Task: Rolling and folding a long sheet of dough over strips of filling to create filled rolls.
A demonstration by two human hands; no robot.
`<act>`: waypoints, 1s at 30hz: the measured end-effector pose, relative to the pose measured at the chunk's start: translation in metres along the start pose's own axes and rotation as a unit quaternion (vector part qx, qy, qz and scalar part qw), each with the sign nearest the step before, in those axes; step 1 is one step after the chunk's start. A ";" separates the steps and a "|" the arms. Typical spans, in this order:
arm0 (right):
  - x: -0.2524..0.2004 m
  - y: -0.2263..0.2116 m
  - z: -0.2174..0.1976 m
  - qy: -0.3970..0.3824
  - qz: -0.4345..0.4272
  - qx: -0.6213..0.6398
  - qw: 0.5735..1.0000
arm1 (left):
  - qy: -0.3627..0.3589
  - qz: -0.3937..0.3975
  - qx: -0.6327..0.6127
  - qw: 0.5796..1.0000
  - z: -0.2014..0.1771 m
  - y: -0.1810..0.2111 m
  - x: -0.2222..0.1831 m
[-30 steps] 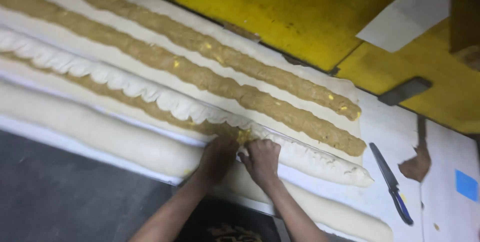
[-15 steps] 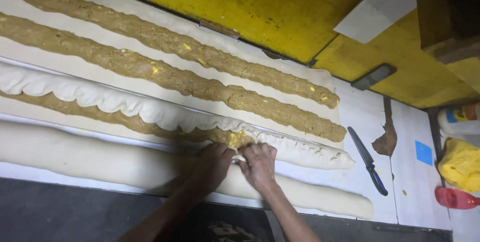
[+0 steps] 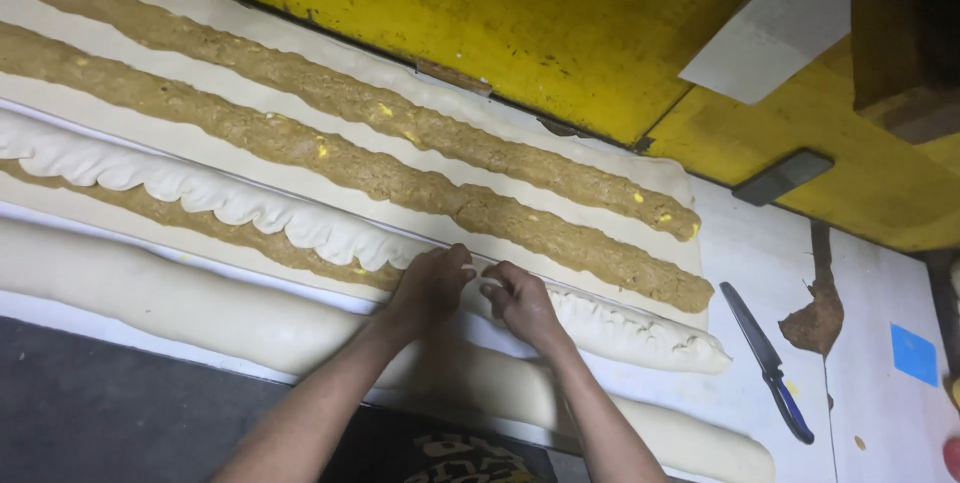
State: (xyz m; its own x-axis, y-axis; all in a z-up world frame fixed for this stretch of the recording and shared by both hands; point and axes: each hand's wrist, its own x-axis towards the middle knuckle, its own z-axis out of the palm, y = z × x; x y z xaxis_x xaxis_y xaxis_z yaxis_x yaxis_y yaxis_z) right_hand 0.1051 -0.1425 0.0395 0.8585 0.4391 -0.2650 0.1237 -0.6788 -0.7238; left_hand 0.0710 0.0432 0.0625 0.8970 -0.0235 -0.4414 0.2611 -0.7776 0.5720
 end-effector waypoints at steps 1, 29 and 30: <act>0.008 0.010 0.005 0.003 0.022 0.020 1.000 | 0.035 -0.004 -0.001 0.999 0.007 -0.005 0.010; -0.044 0.020 0.013 0.106 -0.026 -0.145 0.983 | 0.038 0.293 -0.150 0.943 0.048 -0.027 0.041; -0.040 0.026 0.010 0.106 -0.031 -0.142 0.984 | 0.042 0.291 -0.146 0.944 0.049 -0.027 0.042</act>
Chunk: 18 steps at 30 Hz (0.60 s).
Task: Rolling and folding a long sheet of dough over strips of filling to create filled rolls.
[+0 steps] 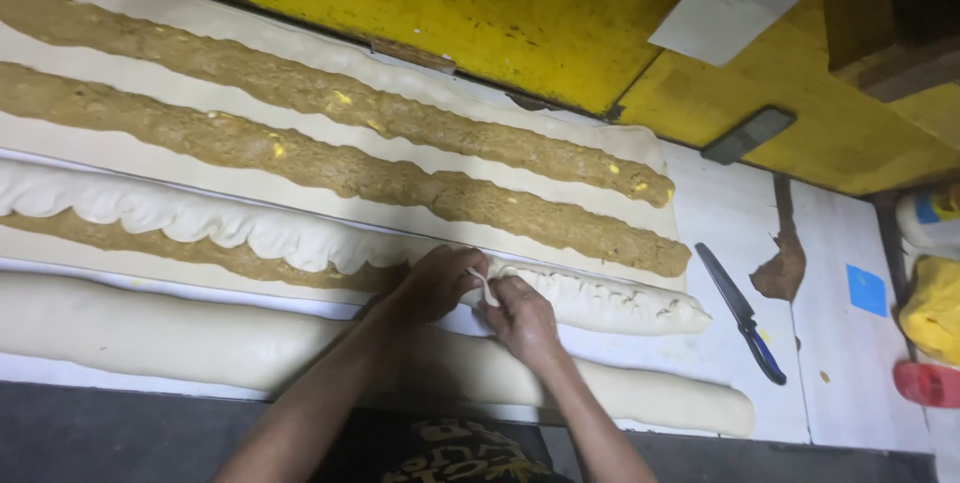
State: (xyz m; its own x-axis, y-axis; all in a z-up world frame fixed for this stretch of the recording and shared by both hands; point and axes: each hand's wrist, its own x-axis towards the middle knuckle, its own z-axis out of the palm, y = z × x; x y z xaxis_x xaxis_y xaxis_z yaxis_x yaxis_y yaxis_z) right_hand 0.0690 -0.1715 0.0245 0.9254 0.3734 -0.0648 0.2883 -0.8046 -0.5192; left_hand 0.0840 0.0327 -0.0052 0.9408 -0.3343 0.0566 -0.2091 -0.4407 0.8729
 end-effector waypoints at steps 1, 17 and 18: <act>0.005 0.006 0.000 -0.021 0.026 0.071 0.997 | -0.023 -0.042 0.015 0.999 0.000 0.000 0.000; 0.016 0.009 -0.009 0.096 -0.054 -0.019 0.994 | -0.001 -0.270 0.109 0.957 0.006 0.009 0.037; 0.010 -0.003 -0.011 0.093 -0.054 -0.018 0.994 | -0.001 -0.273 0.109 0.956 0.006 0.011 0.034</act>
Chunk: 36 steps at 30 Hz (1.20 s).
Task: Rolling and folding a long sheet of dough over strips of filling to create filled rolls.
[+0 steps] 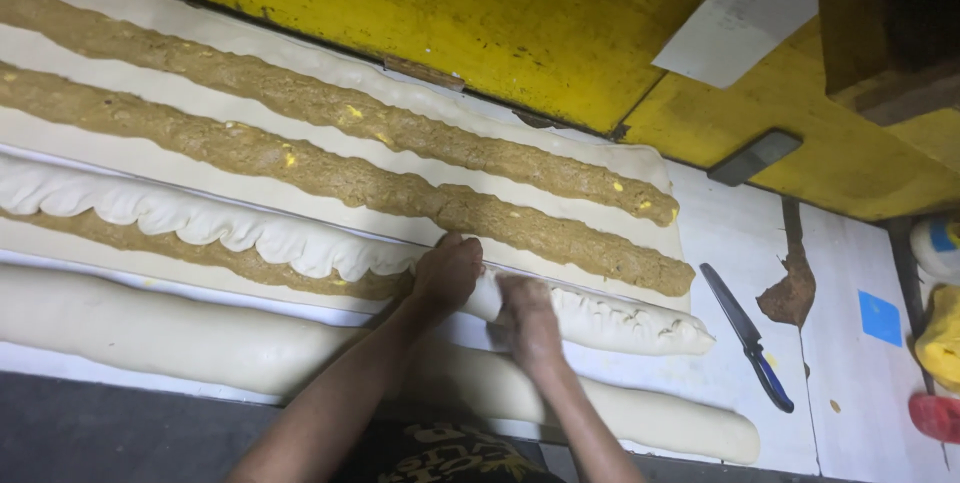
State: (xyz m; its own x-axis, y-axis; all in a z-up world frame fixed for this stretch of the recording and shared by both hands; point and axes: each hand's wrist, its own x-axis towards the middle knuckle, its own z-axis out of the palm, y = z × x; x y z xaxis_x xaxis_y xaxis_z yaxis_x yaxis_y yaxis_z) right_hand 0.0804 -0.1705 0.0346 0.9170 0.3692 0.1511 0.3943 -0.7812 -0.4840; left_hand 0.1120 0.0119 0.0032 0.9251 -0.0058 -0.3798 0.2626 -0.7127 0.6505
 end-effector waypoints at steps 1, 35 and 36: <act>-0.005 -0.011 -0.004 -0.066 -0.002 -0.043 0.997 | 0.004 0.018 0.015 1.000 0.000 0.001 -0.004; 0.004 -0.019 0.084 -0.081 -0.192 -0.058 0.976 | 0.144 0.126 0.113 0.975 0.008 -0.112 -0.056; 0.006 -0.023 0.087 -0.080 -0.192 -0.058 0.976 | 0.145 0.127 0.115 0.975 -0.001 -0.110 -0.067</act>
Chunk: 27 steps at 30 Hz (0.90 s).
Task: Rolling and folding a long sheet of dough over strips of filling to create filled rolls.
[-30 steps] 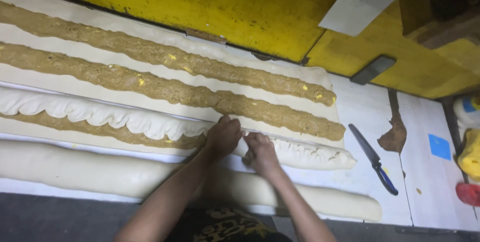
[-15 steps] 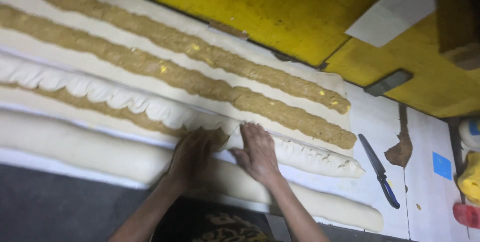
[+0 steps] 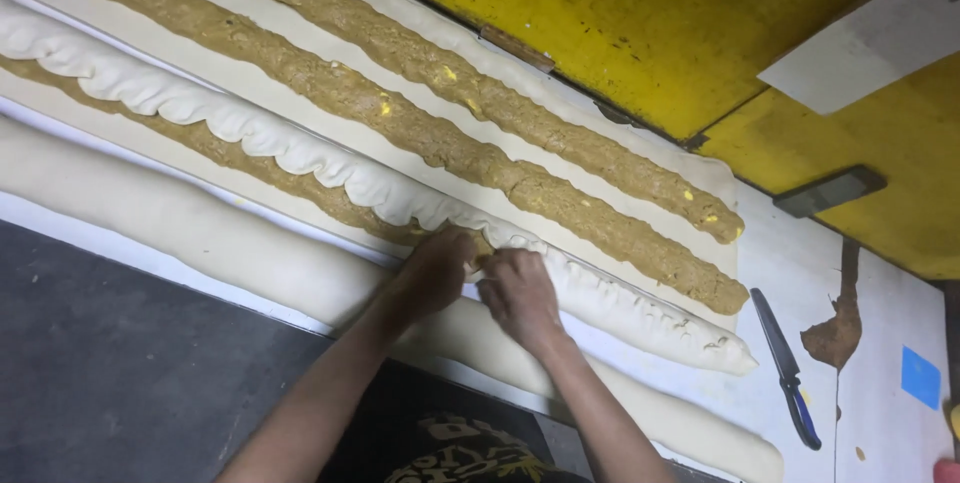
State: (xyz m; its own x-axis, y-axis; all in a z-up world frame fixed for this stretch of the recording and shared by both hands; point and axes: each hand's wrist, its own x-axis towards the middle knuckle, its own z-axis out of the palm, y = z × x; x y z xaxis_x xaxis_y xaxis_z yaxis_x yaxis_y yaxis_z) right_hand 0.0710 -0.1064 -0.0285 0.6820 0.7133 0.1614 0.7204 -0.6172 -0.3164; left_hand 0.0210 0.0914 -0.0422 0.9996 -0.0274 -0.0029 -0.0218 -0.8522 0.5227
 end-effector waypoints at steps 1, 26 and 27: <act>0.003 -0.003 0.002 -0.020 -0.037 -0.038 0.998 | -0.027 0.007 0.001 1.000 -0.012 0.002 -0.007; 0.035 -0.055 -0.004 0.011 0.061 -0.081 0.995 | 0.182 0.132 0.173 0.959 -0.035 0.001 -0.018; 0.030 -0.052 -0.003 0.014 0.069 -0.080 0.994 | 0.178 0.140 0.173 0.958 -0.034 -0.005 -0.026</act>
State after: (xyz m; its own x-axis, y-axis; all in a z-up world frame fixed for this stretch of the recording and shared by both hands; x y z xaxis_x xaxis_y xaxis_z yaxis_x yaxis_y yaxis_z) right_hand 0.0541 -0.0542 -0.0044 0.7778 0.6095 0.1537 0.6285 -0.7554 -0.1853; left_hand -0.0039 0.1143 -0.0164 0.8948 -0.1526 0.4196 -0.2323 -0.9617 0.1457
